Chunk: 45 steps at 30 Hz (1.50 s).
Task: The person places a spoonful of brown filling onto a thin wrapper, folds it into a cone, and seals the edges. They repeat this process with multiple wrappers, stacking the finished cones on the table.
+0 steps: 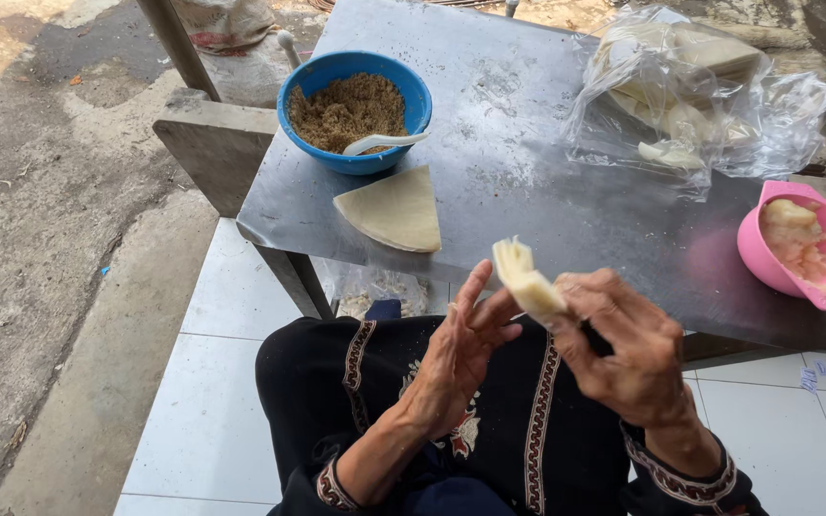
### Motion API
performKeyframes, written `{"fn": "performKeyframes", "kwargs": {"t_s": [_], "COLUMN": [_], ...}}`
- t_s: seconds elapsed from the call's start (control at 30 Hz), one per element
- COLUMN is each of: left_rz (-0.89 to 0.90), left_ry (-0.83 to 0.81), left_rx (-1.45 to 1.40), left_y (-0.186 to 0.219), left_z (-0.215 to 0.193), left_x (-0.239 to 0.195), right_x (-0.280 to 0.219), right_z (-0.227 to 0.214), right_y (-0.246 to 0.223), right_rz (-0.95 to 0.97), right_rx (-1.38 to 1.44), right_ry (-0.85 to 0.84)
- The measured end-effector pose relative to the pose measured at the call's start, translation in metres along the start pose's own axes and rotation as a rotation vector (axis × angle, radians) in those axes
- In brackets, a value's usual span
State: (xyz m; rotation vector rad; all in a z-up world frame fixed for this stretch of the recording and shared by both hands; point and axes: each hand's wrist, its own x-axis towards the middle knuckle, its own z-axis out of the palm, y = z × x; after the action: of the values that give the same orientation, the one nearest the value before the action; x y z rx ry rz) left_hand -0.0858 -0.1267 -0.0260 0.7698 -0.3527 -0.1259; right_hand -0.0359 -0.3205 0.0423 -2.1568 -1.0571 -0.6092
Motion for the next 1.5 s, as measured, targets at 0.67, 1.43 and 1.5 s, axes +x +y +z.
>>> {"fn": "performKeyframes", "kwargs": {"t_s": [0.67, 1.43, 1.5], "left_rz": [-0.121, -0.019, -0.01], "left_ry": [0.151, 0.276, 0.263], "left_rx": [-0.532, -0.497, -0.494], "left_y": [-0.015, 0.024, 0.022], "left_z": [0.019, -0.006, -0.007], "left_x": [-0.026, -0.015, -0.013], "right_x": [-0.023, 0.171, 0.16], "right_z": [0.012, 0.077, 0.073], "right_y": [-0.012, 0.204, 0.2], "right_rz": [0.124, -0.251, -0.197], "right_rx": [0.224, -0.72, -0.7], "right_ry": [-0.195, -0.261, -0.298]}}
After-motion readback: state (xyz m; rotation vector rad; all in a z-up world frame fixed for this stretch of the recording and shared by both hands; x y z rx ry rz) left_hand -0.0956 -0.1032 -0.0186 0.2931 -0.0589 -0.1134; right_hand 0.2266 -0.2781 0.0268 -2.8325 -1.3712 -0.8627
